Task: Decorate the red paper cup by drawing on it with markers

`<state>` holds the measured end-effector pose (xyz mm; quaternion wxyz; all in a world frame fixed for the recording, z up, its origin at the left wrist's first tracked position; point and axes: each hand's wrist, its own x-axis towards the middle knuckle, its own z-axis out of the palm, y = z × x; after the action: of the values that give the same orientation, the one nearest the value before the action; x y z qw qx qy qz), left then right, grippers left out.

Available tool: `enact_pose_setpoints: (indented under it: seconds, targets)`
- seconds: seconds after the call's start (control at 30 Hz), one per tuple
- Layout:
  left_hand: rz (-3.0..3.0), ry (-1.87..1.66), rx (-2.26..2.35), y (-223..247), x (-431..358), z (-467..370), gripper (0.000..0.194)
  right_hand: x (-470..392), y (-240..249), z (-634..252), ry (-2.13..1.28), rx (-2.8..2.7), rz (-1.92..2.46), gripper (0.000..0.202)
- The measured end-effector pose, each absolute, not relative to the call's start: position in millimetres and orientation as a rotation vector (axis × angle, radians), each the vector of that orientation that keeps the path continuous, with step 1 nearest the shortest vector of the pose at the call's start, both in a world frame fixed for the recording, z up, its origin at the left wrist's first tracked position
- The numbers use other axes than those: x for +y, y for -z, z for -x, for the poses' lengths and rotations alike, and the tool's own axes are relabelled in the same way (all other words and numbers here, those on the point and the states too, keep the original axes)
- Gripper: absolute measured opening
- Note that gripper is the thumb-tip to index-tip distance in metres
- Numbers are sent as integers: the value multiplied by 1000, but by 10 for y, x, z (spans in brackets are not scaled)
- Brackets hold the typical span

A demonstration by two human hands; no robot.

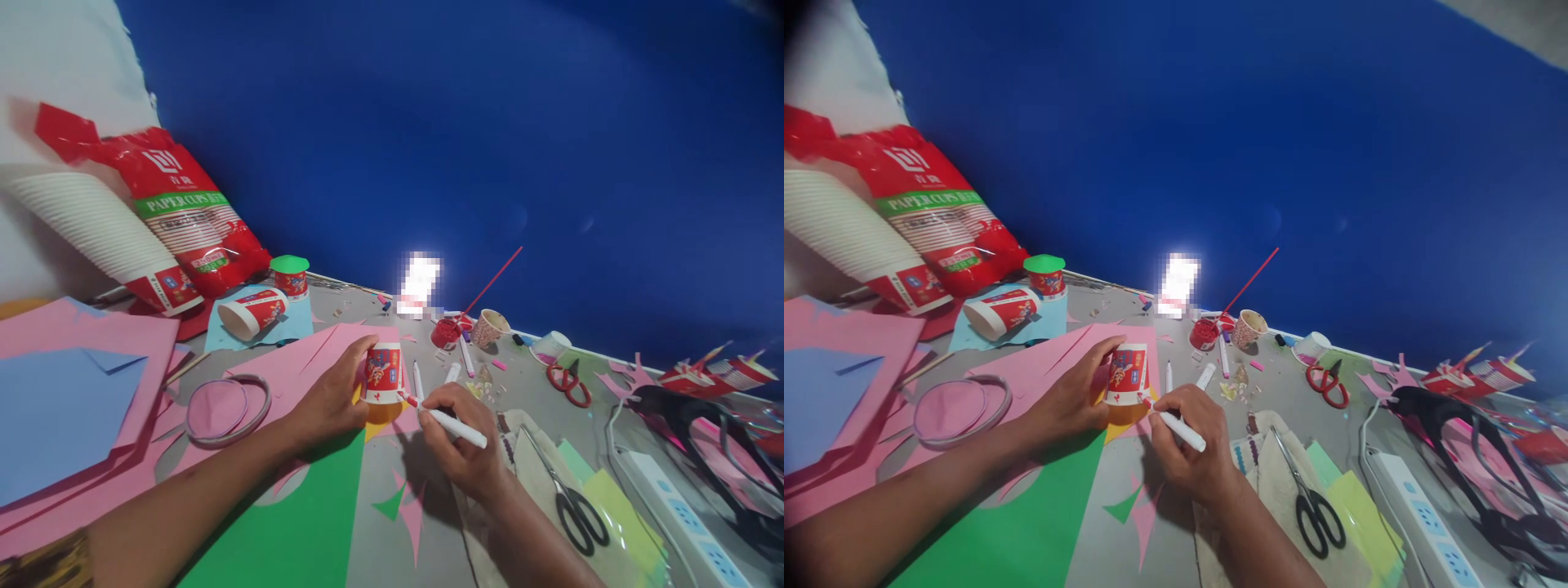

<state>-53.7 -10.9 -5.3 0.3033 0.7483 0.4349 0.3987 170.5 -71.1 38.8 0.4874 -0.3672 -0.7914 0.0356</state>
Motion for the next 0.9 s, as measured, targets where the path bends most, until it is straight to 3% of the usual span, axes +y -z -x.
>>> enact_pose_setpoints:
  seconds: [0.9]
  targets:
    - [-1917, -1026, 1139, -29, -135, 529, 89, -706, -366, -1713, -98, -1948, 877, 11]
